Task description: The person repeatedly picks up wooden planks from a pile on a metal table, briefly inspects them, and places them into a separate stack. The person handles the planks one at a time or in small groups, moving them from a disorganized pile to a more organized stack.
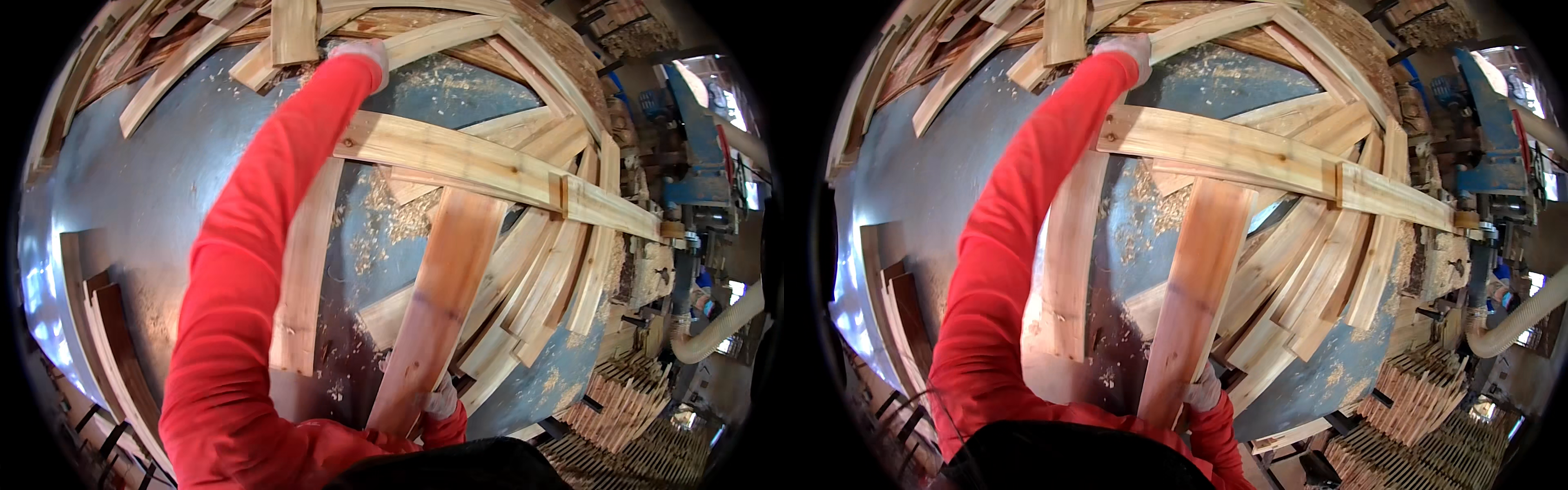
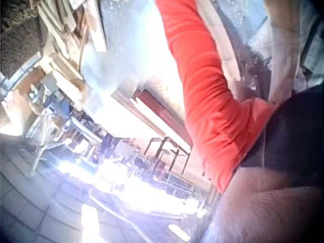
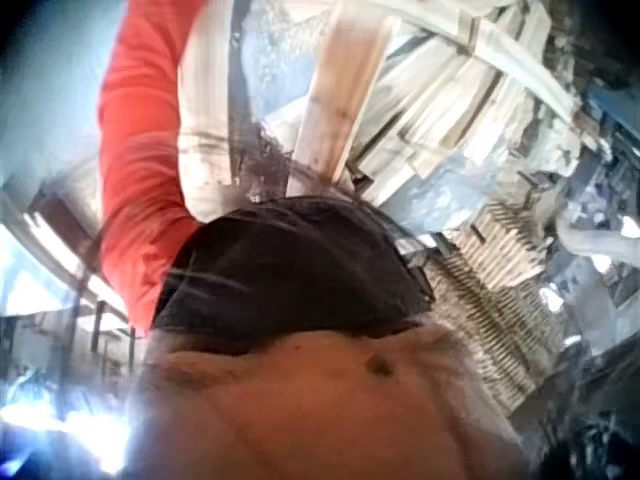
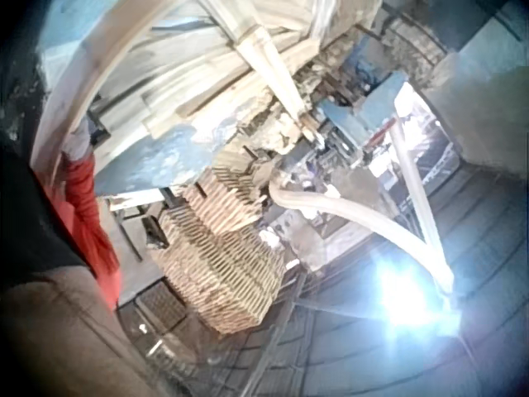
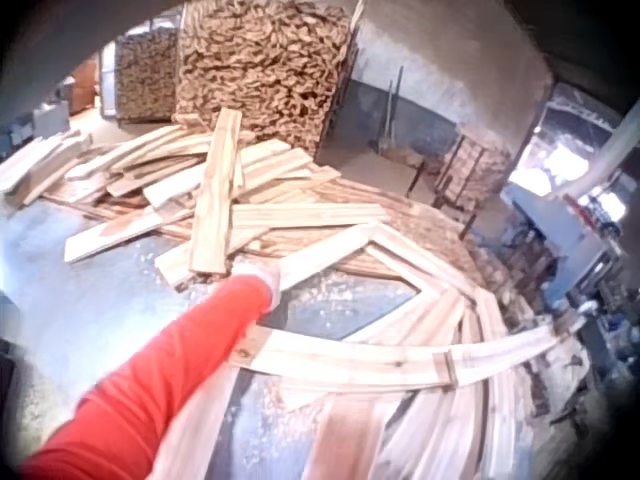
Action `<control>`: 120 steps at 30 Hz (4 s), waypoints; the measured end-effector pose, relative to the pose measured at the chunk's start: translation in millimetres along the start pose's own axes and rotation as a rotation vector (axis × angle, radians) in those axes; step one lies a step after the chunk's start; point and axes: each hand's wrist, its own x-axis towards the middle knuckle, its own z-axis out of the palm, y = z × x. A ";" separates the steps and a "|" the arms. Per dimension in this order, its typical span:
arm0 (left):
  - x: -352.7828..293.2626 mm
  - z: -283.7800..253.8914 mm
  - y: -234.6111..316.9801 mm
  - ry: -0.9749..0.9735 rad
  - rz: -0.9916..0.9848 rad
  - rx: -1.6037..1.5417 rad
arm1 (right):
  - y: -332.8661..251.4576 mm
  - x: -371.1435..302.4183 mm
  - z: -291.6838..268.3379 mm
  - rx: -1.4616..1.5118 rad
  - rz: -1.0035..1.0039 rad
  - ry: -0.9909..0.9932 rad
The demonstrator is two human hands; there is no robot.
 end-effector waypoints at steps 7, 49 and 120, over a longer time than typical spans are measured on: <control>-190.0 -12.4 -148.8 -0.781 0.313 -1.339 | -0.5 28.7 13.5 0.106 -0.046 -0.190; -256.1 -38.6 -119.6 -0.364 0.306 -0.259 | 16.6 -5.3 21.3 -0.368 -0.114 0.310; -759.5 59.7 -301.4 0.177 -0.651 -0.121 | -87.8 159.8 121.9 -1.940 0.032 1.006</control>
